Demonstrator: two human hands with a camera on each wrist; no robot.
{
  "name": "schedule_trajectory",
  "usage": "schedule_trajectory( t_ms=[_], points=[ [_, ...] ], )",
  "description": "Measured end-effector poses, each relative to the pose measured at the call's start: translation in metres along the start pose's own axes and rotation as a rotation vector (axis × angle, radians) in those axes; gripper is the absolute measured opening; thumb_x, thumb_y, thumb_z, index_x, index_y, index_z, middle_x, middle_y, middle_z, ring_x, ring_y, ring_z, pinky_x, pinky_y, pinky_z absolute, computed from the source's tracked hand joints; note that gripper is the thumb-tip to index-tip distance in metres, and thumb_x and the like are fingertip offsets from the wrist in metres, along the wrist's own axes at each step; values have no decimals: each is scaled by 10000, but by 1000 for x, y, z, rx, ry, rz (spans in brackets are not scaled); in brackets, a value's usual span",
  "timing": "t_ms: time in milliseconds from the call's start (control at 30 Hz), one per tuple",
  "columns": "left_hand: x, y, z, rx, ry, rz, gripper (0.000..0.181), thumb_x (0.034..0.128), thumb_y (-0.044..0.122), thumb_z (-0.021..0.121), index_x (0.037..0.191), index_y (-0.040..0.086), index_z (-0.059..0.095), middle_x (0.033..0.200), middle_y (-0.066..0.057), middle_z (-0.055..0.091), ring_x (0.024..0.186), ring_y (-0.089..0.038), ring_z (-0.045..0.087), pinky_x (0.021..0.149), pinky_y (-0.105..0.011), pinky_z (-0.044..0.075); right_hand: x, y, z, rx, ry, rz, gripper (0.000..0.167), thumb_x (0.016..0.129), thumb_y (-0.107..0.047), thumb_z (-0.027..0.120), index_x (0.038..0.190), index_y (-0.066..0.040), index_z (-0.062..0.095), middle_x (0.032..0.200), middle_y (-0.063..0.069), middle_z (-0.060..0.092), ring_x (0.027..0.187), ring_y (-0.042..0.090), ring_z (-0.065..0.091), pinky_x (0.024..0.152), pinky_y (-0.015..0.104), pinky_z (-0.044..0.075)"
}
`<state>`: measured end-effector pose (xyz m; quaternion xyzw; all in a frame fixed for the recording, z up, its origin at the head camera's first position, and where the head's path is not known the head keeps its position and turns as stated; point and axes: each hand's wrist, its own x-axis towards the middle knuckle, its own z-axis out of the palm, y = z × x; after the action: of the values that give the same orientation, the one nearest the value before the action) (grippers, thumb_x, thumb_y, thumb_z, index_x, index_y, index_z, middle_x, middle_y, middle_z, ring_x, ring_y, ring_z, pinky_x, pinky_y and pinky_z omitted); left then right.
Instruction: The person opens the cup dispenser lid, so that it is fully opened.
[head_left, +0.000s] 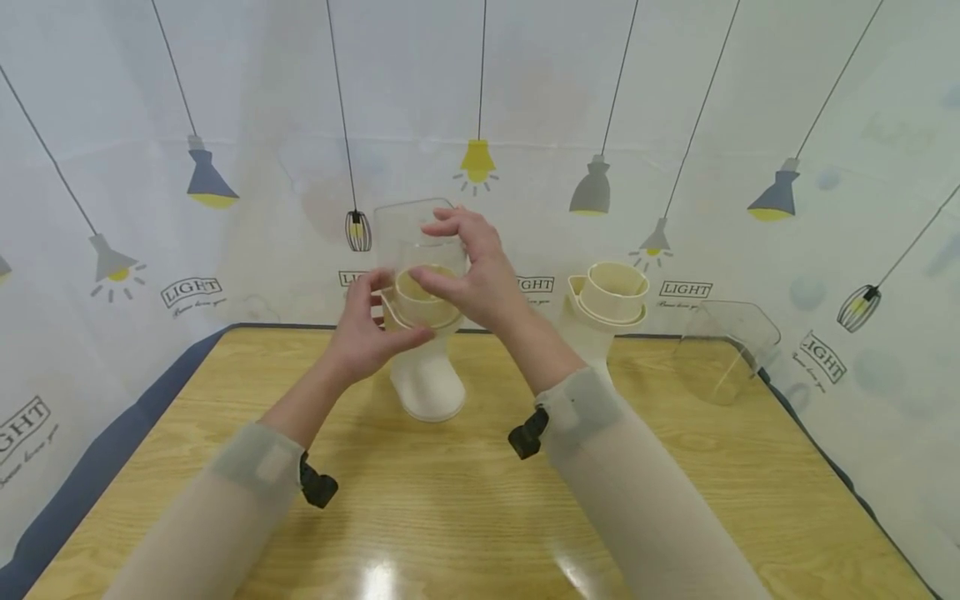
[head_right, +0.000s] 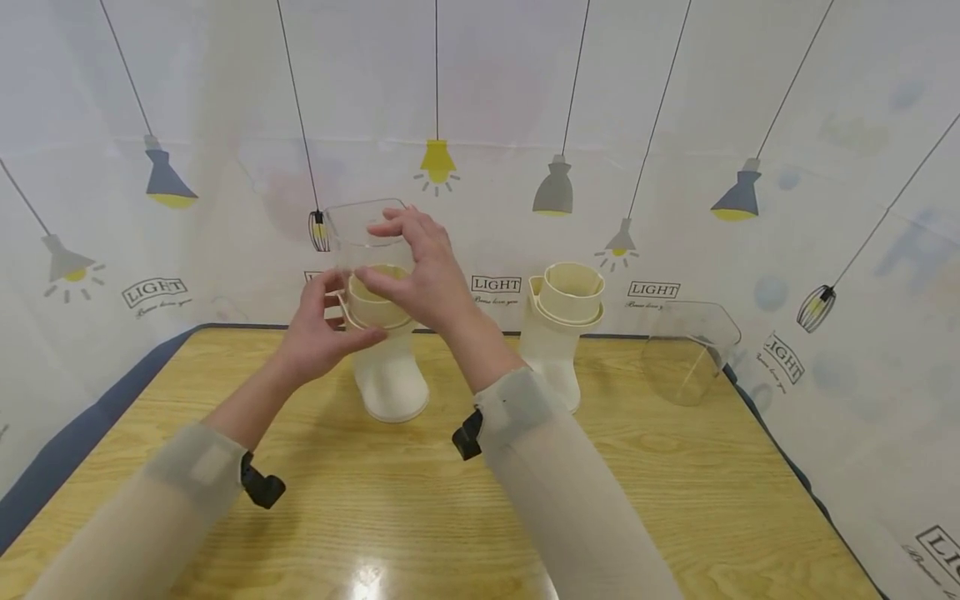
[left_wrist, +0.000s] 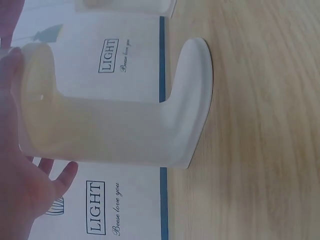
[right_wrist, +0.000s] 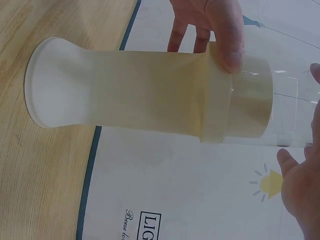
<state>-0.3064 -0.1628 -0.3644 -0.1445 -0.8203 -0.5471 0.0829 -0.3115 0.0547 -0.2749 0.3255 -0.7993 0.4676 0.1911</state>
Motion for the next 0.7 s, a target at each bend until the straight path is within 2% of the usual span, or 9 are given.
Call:
schedule_trajectory(
  t_ms=[133,367,500,700],
  points=[
    [-5,1,8,24,74,22,1093,794,402,1005,1623,144,340,1602,-117,364,1370,-306,431,1129,-531,499,-1,1,0,45,-8,21,502,933,-158,881,1368,-79,641,1671,74,500,1676,208,290,1334,559,346],
    [-14,5,21,87,198,38,1129,729,489,1028,1603,177,385,1523,-130,418,1316,-272,457,1049,-461,494,-3,0,-1,98,-10,22,542,931,-120,879,1378,-44,581,1677,90,478,1690,227,271,1327,609,341],
    [-18,8,26,110,242,28,1167,702,519,1034,1597,146,384,1493,-146,432,1285,-277,474,1049,-458,496,-4,0,-1,122,-12,29,569,929,-119,879,1391,-39,556,1689,84,468,1689,193,268,1334,578,340],
    [-23,11,35,130,304,32,1201,678,503,1045,1594,76,396,1455,-161,455,1267,-286,476,1074,-487,491,-5,1,-1,117,-12,34,615,920,-146,890,1401,-38,523,1703,96,440,1667,214,310,1332,559,349]
  ],
)
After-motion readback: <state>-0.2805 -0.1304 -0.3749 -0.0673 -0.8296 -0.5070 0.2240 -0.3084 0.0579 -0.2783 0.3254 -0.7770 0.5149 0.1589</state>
